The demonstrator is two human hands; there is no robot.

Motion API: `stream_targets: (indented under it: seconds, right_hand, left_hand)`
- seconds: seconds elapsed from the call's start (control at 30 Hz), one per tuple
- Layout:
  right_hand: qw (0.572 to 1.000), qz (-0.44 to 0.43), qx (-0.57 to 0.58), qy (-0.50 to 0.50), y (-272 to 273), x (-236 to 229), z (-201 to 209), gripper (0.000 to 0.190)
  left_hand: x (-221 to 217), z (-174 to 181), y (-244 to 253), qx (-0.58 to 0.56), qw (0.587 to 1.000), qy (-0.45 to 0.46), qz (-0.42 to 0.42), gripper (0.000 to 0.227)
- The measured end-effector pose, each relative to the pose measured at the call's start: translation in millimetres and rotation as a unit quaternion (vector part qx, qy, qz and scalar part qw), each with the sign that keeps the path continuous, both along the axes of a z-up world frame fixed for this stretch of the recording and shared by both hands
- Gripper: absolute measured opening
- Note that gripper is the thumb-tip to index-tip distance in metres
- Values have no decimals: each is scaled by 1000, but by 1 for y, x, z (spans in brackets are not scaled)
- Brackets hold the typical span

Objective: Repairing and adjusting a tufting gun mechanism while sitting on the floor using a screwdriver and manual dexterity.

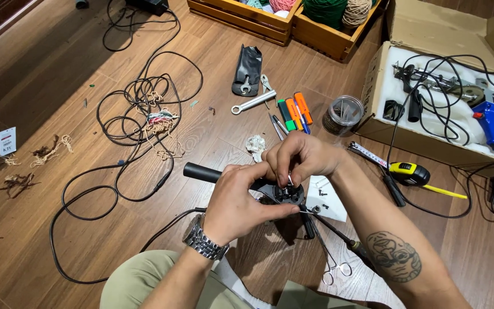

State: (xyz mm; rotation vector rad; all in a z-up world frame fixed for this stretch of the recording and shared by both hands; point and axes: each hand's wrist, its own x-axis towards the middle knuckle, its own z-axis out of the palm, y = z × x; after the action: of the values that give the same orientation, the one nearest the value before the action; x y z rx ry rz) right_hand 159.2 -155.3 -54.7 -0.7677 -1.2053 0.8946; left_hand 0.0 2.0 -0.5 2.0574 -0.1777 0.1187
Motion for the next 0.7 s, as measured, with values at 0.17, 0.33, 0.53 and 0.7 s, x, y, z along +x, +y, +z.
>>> stream_targets:
  seconds: [0.17, 0.33, 0.53, 0.7]
  right_hand:
    - [1000, -10, -19, -4, -6, -5, 5, 29]
    - [999, -35, -37, 5, -12, -11, 1, 29]
    - [997, -69, -46, 3, -16, -16, 1, 29]
    - [994, -73, -77, -24, -21, -9, -2, 32]
  left_hand:
    - [1, 3, -1, 2, 1000, -2, 0, 40]
    - [0, 1, -1, 7, 1000, -5, 2, 41]
    - [0, -1, -2, 8, 1000, -4, 6, 41]
    - [-1, -1, -2, 12, 1000, -9, 3, 42]
